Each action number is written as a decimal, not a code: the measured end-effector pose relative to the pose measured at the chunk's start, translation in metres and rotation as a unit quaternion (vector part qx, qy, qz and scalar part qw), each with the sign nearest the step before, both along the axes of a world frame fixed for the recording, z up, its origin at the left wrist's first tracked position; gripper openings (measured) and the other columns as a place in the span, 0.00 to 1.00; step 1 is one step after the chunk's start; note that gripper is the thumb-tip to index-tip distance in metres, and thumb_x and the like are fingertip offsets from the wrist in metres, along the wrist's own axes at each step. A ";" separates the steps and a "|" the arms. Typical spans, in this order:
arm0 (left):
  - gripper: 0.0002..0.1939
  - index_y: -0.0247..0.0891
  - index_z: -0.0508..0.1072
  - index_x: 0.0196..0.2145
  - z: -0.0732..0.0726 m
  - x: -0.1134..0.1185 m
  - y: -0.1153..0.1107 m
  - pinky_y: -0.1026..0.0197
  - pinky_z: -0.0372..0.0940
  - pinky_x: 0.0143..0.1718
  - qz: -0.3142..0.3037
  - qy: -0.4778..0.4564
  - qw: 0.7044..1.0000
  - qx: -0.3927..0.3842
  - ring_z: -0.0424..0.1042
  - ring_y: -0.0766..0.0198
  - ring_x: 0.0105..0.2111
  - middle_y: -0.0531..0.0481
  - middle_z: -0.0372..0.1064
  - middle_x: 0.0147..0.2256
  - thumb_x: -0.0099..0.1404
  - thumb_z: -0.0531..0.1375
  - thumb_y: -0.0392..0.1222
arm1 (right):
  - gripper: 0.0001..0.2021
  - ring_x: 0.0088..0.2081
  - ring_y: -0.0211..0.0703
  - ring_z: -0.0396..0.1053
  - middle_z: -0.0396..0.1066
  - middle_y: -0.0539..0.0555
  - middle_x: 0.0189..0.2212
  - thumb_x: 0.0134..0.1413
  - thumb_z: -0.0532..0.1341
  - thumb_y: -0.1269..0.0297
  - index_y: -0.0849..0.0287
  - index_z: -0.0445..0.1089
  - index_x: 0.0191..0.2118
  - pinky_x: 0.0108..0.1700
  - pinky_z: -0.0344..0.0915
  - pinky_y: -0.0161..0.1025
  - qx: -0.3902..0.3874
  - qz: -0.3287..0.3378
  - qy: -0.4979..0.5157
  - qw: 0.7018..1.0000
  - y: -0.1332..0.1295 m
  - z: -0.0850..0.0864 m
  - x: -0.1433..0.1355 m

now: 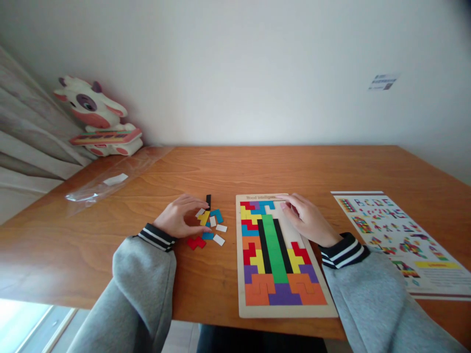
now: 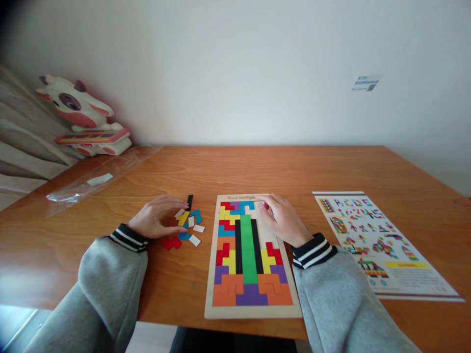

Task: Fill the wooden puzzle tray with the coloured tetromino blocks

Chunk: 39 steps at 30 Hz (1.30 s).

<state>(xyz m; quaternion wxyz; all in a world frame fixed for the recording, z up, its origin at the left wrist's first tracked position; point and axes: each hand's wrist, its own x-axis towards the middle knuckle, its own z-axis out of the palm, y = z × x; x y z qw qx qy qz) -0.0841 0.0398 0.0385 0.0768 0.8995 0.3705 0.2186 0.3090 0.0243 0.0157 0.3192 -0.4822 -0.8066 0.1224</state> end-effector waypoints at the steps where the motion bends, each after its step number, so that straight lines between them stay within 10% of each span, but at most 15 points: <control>1: 0.32 0.41 0.76 0.49 0.000 0.002 -0.001 0.49 0.69 0.52 -0.012 0.000 1.000 -0.008 0.76 0.51 0.47 0.43 0.78 0.47 0.52 0.71 0.61 | 0.15 0.45 0.50 0.73 0.75 0.58 0.46 0.68 0.53 0.60 0.54 0.70 0.54 0.51 0.69 0.49 -0.001 0.000 0.000 1.000 0.000 0.000 0.000; 5: 0.38 0.40 0.77 0.47 -0.001 0.004 -0.001 0.49 0.69 0.52 -0.031 -0.006 0.999 -0.015 0.76 0.50 0.48 0.41 0.77 0.48 0.44 0.73 0.65 | 0.15 0.44 0.49 0.73 0.75 0.59 0.45 0.67 0.53 0.60 0.56 0.70 0.53 0.49 0.69 0.48 -0.011 0.001 -0.001 1.000 -0.001 0.001 -0.001; 19: 0.15 0.44 0.79 0.45 -0.003 -0.003 -0.002 0.60 0.74 0.43 0.032 -0.006 0.999 -0.011 0.80 0.61 0.38 0.51 0.81 0.41 0.65 0.63 0.52 | 0.15 0.36 0.46 0.70 0.73 0.56 0.36 0.68 0.53 0.60 0.56 0.70 0.53 0.42 0.68 0.44 0.003 -0.007 -0.014 1.000 -0.002 0.003 -0.002; 39: 0.18 0.41 0.79 0.46 -0.005 0.001 -0.002 0.57 0.73 0.49 0.055 -0.018 0.998 -0.014 0.79 0.57 0.43 0.47 0.80 0.43 0.63 0.63 0.54 | 0.17 0.45 0.49 0.72 0.74 0.58 0.42 0.68 0.52 0.63 0.53 0.72 0.56 0.50 0.70 0.49 0.015 0.030 -0.046 0.998 -0.002 0.003 -0.003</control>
